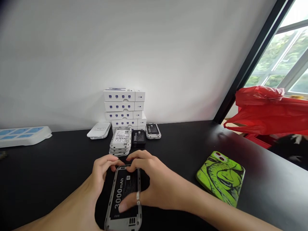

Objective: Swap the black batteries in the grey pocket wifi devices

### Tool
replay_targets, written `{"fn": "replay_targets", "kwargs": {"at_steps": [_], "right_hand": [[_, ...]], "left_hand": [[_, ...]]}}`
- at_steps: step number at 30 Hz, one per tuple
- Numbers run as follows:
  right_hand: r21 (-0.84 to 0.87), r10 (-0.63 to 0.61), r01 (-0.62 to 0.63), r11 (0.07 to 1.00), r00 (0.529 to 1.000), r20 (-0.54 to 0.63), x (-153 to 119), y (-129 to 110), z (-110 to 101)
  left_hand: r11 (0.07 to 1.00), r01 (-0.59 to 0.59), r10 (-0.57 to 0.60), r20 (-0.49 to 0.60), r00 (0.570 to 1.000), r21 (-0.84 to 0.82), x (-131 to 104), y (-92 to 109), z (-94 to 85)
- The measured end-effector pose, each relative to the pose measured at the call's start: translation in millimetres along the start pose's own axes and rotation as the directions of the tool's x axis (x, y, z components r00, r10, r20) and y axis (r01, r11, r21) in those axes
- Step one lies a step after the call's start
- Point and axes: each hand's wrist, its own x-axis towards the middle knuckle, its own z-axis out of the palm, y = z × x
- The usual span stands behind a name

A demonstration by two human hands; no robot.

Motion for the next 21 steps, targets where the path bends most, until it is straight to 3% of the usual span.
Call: {"fn": "replay_targets", "kwargs": {"at_steps": [4, 7, 10, 13, 15, 18, 21], "right_hand": [[-0.229, -0.094, 0.155, 0.961, 0.962, 0.256, -6.7, -10.8, -11.1], [-0.31, -0.081, 0.17, 0.935, 0.956, 0.281, -8.1, -13.1, -7.8], [-0.288, -0.126, 0.203, 0.936, 0.956, 0.266, -4.8, -12.1, -8.4], [-0.2, -0.142, 0.226, 0.954, 0.921, 0.363, -2.5, -10.4, -32.7], [-0.188, -0.006, 0.095, 0.978, 0.906, 0.424, -4.4, -6.2, -61.7], [-0.227, 0.293, -0.213, 0.95, 0.86, 0.418, -8.4, 11.8, -108.4], [-0.243, 0.373, -0.319, 0.916, 0.901, 0.224, -2.9, 44.0, -140.2]], "left_hand": [[1.0, 0.016, -0.015, 0.023, 1.0, -0.017, 0.1, -1.0, 1.6], [0.999, 0.046, -0.045, 0.04, 0.998, -0.026, -0.7, -3.6, 1.8], [0.997, 0.059, -0.057, 0.044, 0.997, -0.05, -1.9, -6.0, 2.0], [0.998, -0.004, 0.005, 0.017, 1.0, -0.062, -2.4, -8.5, 2.7], [0.998, -0.044, 0.044, 0.005, 0.999, -0.048, -2.2, -10.0, 2.9], [0.998, -0.047, 0.048, 0.036, 0.998, -0.031, -1.7, -11.9, 3.1], [1.0, -0.008, 0.008, 0.077, 0.997, -0.001, -1.2, -14.0, 3.4]]}}
